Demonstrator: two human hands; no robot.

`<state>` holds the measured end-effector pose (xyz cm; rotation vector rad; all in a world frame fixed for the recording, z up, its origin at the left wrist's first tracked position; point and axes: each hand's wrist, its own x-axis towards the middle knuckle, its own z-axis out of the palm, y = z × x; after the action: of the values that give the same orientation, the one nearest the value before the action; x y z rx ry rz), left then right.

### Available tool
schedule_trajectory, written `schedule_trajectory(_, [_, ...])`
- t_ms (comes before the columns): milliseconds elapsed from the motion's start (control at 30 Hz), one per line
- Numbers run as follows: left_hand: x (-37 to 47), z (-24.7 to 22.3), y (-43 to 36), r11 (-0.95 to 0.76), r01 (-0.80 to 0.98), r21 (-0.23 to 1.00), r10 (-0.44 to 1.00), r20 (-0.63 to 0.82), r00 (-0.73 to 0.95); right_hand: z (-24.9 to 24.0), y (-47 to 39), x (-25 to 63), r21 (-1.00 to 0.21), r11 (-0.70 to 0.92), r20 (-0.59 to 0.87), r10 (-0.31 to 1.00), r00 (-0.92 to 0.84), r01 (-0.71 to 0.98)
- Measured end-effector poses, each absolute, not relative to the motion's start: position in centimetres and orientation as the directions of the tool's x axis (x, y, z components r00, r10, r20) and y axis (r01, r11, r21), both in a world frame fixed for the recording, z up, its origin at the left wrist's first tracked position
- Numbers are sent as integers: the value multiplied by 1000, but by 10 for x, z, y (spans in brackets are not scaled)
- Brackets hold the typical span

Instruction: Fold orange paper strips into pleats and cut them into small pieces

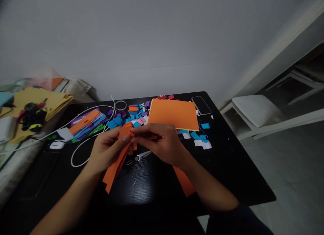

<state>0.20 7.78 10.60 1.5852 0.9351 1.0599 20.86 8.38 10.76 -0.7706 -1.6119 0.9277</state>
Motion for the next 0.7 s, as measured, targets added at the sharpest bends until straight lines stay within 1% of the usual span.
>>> schedule_trajectory(167, [2, 107, 77, -283, 107, 953, 919, 237, 316, 108, 84, 210, -869, 494, 486, 843, -230, -28])
schedule_trajectory(400, [3, 106, 76, -162, -45, 986, 933, 168, 320, 108, 85, 209, -856, 516, 508, 829, -234, -33])
schedule_trajectory(533, [3, 108, 76, -155, -48, 987, 937, 162, 309, 109, 84, 209, -878, 475, 473, 844, -253, -58])
schedule_trajectory(700, [3, 109, 75, -175, -31, 984, 933, 176, 314, 111, 83, 212, -870, 493, 479, 841, -251, -6])
